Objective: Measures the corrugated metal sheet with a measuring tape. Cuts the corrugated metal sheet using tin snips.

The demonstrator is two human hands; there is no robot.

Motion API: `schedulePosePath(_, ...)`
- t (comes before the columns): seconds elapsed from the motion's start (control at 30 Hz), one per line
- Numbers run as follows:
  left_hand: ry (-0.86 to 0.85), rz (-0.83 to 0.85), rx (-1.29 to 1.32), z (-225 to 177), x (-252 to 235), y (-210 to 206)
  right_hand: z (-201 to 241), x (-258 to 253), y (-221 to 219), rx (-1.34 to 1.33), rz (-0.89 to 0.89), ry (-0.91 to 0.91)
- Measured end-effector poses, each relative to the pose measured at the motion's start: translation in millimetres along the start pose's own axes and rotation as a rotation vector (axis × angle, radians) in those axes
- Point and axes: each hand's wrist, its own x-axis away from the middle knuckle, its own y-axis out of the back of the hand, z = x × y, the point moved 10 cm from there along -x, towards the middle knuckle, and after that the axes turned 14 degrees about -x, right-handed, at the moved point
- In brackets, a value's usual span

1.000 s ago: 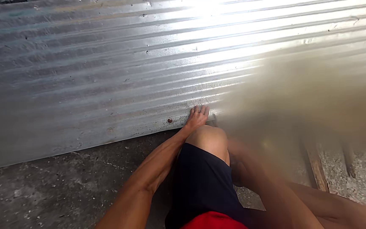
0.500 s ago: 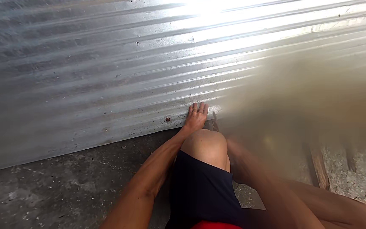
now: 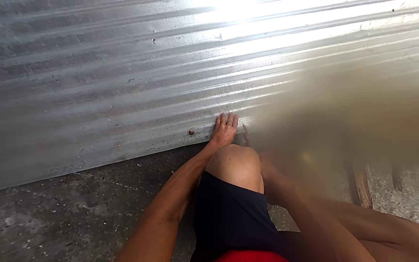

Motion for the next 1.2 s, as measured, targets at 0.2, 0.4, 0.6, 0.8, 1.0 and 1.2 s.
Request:
schedulePosePath(0.2,0.015,-0.04,-0.035,-0.6,0.2,-2.4,25.4,14.1,0.7,0.108,0.027,-0.12)
schedulePosePath(0.4,0.0,0.01,0.028,-0.6,0.0,-2.6,31.6,16.5,-0.4,0.28,-0.038,-0.059)
schedulePosePath(0.6,-0.006,0.045,0.024,3.4,-3.5,-2.0,-2.9,-24.5,0.0,0.246,-0.141,0.045)
schedulePosePath(0.8,-0.024,0.081,0.015,6.1,-2.1,9.3,-5.3,-23.9,-1.1,0.249,-0.192,0.129)
schedulePosePath(1.0,-0.065,0.094,0.022,7.4,-4.9,10.9,4.3,-18.8,-0.4,0.302,-0.141,0.18)
schedulePosePath(1.2,-0.073,0.115,0.027,6.6,-6.0,9.0,9.4,0.2,1.4,0.547,-0.179,0.078)
